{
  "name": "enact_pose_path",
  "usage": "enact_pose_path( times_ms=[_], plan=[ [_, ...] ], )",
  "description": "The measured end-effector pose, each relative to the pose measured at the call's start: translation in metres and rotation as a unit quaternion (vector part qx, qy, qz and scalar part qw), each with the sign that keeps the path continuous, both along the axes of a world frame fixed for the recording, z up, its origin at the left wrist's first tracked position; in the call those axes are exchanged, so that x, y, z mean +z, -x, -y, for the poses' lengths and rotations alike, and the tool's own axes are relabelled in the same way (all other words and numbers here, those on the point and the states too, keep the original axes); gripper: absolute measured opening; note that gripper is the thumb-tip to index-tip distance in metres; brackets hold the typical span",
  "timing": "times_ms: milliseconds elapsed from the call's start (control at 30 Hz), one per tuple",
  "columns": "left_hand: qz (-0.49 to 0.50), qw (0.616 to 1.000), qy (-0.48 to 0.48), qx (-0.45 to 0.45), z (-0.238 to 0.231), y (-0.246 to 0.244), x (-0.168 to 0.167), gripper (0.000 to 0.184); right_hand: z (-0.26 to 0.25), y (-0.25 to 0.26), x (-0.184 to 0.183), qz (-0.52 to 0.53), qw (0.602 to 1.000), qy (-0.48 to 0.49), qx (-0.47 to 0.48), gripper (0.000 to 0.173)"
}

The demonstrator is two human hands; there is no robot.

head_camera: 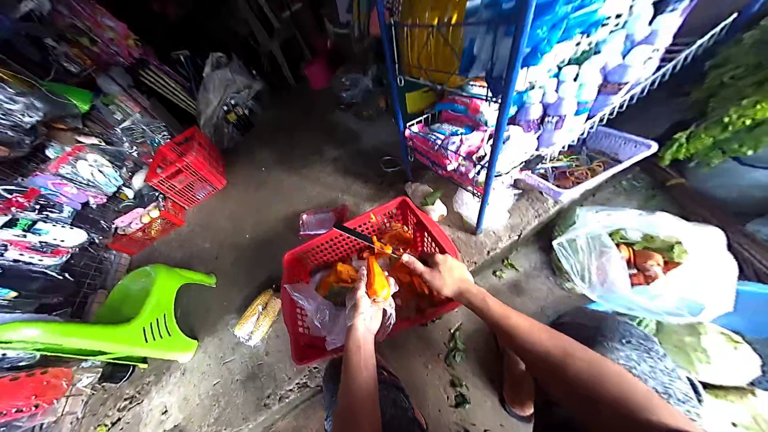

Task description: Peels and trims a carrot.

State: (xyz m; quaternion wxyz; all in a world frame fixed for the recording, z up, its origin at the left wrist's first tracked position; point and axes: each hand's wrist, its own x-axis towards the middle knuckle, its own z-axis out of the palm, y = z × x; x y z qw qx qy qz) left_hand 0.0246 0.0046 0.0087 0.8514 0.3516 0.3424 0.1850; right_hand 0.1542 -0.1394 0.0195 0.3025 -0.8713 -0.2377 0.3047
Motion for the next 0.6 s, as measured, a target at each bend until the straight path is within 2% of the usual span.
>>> enact_pose_path(
  times_ms=[133,300,433,500,600],
  plan=[
    [-0.014,0.999,-0.039,0.001,0.006,0.004,0.007,0.024,-0.003,0.012,-0.002,-0.001,0.999,-0.019,0.048,0.078],
    [0.017,0.994,0.004,-0.109,0.007,0.018,0.01,0.035,-0.008,0.021,-0.007,0.008,0.997,0.003,0.077,0.079],
    [0.04,0.987,-0.007,-0.153,0.007,0.025,0.01,0.018,-0.006,0.019,-0.008,-0.004,0.997,-0.029,0.074,0.075],
    [0.027,0.992,-0.021,-0.123,0.004,0.021,0.009,0.02,-0.005,0.018,-0.005,0.006,0.996,-0.048,0.078,0.074],
    [0.018,1.0,-0.004,-0.009,0.0,0.01,0.009,0.024,-0.002,0.022,-0.002,0.039,0.993,-0.058,0.096,0.076]
  ],
)
